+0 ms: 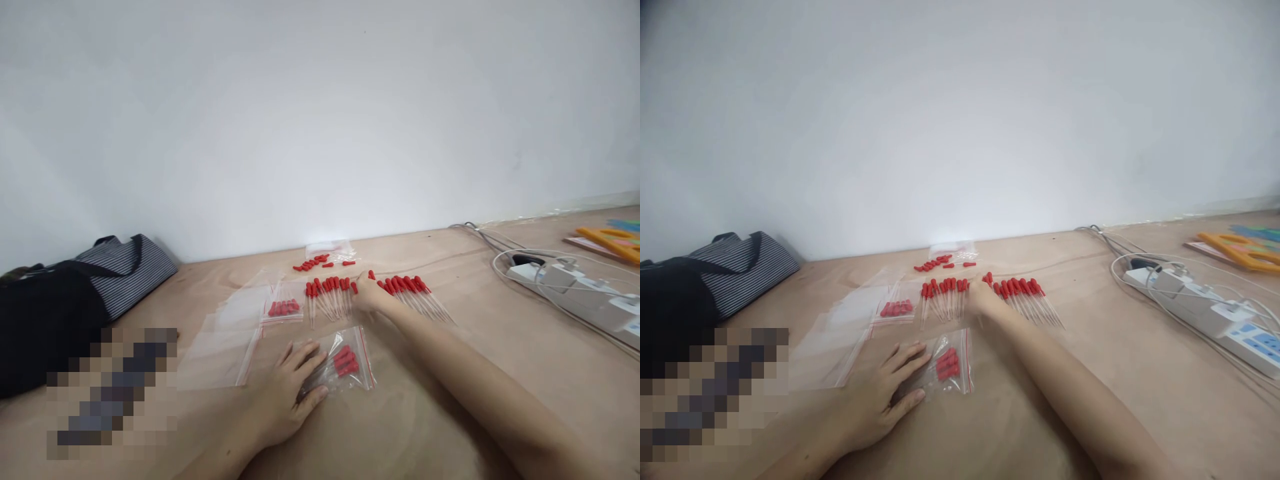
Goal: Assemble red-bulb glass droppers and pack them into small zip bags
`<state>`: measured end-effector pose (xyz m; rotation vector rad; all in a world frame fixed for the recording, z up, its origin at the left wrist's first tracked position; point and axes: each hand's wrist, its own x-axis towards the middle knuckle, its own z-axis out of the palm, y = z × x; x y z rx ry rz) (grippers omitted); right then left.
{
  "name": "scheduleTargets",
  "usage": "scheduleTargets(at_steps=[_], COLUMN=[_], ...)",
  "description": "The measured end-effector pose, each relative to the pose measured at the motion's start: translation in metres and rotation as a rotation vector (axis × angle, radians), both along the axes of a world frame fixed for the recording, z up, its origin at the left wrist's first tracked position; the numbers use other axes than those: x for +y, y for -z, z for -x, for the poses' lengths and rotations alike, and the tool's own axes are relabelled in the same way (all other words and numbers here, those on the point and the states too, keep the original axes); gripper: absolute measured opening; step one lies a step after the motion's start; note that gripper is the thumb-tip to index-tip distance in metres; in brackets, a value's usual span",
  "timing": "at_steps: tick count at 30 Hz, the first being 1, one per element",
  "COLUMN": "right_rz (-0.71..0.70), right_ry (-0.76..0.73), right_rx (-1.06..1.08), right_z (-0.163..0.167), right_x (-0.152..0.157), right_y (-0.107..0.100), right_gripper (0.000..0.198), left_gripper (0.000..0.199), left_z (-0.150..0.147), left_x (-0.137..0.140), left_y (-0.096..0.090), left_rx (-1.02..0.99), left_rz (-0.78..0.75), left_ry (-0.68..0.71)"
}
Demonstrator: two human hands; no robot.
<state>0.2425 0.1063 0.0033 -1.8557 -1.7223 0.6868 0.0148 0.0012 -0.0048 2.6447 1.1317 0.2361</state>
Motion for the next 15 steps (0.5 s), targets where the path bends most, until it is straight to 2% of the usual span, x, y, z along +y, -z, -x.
scheduleTargets(at_steps=[6, 7, 10, 15], right_rz=[0.000, -0.010, -0.109, -0.189], right_ry=[-0.001, -0.019, -0.018, 0.213], right_rx=[0.104, 0.170, 0.577, 0.925], right_z=[-0.033, -0.038, -0.047, -0.041], right_x=[-0.044, -0.053, -0.078, -0.101], right_y=[-0.011, -0.008, 0.006, 0.027], right_gripper=[0.037, 0.039, 0.044, 0.038], left_gripper=[0.044, 0.044, 0.044, 0.045], left_z=[-0.006, -0.007, -0.010, -0.020], left_x=[-0.003, -0.003, 0.000, 0.007], left_y=[-0.011, -0.012, -0.014, -0.015], left_rx=[0.030, 0.025, 0.018, 0.022], left_rz=[0.031, 0.034, 0.049, 0.046], left_ry=[-0.006, -0.001, 0.042, 0.100])
